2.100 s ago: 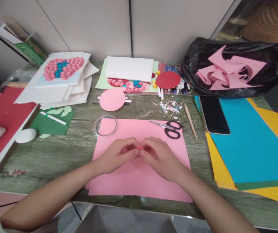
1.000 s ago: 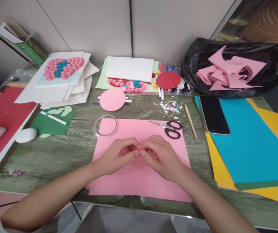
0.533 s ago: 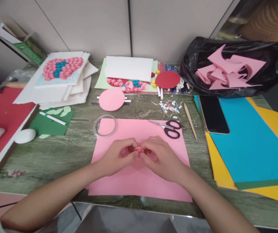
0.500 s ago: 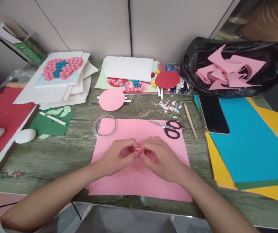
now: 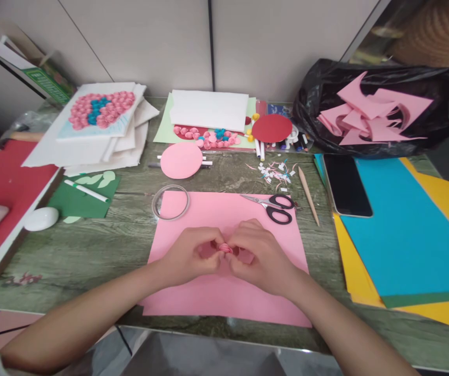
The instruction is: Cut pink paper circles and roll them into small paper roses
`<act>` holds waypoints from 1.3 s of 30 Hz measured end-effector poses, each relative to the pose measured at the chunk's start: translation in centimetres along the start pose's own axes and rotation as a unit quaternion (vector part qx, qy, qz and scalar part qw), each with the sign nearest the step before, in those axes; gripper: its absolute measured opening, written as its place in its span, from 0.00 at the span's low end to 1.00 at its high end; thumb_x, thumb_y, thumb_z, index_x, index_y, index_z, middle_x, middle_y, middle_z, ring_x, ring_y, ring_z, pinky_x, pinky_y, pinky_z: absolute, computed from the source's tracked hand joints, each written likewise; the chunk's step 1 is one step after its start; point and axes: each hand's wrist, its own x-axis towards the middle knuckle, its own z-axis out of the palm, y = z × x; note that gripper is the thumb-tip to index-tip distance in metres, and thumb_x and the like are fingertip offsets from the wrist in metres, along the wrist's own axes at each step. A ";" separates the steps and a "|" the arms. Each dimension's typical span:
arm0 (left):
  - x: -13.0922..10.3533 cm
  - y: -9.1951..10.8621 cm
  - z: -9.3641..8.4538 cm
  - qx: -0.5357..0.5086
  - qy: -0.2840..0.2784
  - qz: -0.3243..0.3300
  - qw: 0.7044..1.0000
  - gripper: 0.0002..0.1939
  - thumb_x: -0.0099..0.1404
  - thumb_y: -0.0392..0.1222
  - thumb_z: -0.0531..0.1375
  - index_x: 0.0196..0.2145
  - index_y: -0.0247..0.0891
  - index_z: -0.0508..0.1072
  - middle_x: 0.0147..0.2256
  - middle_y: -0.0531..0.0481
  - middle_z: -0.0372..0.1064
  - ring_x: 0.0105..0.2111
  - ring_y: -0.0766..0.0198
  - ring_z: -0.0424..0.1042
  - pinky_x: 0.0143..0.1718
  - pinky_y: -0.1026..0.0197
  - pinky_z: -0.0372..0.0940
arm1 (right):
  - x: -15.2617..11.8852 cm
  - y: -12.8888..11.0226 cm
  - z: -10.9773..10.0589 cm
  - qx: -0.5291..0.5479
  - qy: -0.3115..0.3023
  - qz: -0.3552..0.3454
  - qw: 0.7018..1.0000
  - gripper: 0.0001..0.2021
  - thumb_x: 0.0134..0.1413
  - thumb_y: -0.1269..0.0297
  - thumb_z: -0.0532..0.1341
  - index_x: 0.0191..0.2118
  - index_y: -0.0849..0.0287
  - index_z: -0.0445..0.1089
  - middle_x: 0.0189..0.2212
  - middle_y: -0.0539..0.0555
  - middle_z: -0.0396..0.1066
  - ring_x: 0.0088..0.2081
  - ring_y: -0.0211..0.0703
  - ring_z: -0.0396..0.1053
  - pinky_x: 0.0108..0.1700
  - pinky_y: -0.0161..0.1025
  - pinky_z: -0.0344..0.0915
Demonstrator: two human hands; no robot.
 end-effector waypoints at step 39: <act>0.1 0.2 0.2 -0.011 0.011 -0.006 1.000 0.05 0.58 0.38 0.56 0.27 0.35 0.69 0.25 0.55 0.67 0.27 0.69 0.62 0.31 0.67 0.58 | 0.1 0.1 0.5 -0.036 0.075 -0.015 0.996 0.08 0.55 0.68 0.56 0.25 0.58 0.64 0.19 0.48 0.59 0.25 0.38 0.57 0.31 0.37 0.53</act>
